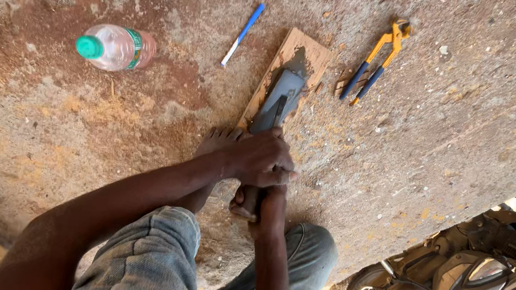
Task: The person sharpens a metal tool on a grinding stone placed on a wooden board. They repeatedly rub the tool against the stone, occasionally applying water from a plastic bottle to the surface.
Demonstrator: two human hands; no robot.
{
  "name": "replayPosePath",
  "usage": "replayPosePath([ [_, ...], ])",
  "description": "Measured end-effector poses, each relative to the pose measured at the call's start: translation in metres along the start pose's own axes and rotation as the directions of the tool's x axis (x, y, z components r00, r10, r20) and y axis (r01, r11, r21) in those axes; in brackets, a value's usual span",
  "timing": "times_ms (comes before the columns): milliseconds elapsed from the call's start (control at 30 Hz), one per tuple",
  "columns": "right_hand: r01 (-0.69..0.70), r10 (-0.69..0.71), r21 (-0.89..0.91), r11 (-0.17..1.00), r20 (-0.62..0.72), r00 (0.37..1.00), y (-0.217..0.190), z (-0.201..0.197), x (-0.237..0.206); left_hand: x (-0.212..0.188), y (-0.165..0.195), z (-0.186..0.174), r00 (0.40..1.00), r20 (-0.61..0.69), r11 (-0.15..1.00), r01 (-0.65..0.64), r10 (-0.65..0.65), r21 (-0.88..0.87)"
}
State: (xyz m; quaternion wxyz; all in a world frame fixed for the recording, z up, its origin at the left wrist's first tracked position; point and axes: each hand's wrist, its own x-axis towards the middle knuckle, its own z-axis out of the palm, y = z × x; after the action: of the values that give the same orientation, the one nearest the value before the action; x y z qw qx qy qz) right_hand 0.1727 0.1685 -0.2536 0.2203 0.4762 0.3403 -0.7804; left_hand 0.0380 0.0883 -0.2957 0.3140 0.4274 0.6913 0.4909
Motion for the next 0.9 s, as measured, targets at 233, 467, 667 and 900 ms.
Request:
replayPosePath([
  [233, -0.042, 0.042, 0.024, 0.999, -0.037, 0.998, 0.009, 0.005, 0.001, -0.002, -0.003, -0.002, 0.995, 0.096, 0.999, 0.034, -0.035, 0.006],
  [467, -0.042, 0.025, 0.083, 0.996, 0.188, 0.982, -0.01, 0.012, 0.001, -0.004, 0.001, 0.003, 0.999, 0.045, 1.0, -0.025, 0.025, -0.008],
  [667, -0.002, -0.005, 0.083, 0.997, 0.078, 0.997, 0.026, 0.005, 0.006, -0.008, -0.008, 0.005, 0.992, 0.123, 0.997, -0.018, 0.027, -0.075],
  [900, -0.016, 0.02, 0.113, 0.993, -0.032, 0.999, 0.0, -0.013, 0.046, 0.006, -0.001, -0.008, 0.994, 0.11, 0.999, -0.027, 0.024, 0.022],
])
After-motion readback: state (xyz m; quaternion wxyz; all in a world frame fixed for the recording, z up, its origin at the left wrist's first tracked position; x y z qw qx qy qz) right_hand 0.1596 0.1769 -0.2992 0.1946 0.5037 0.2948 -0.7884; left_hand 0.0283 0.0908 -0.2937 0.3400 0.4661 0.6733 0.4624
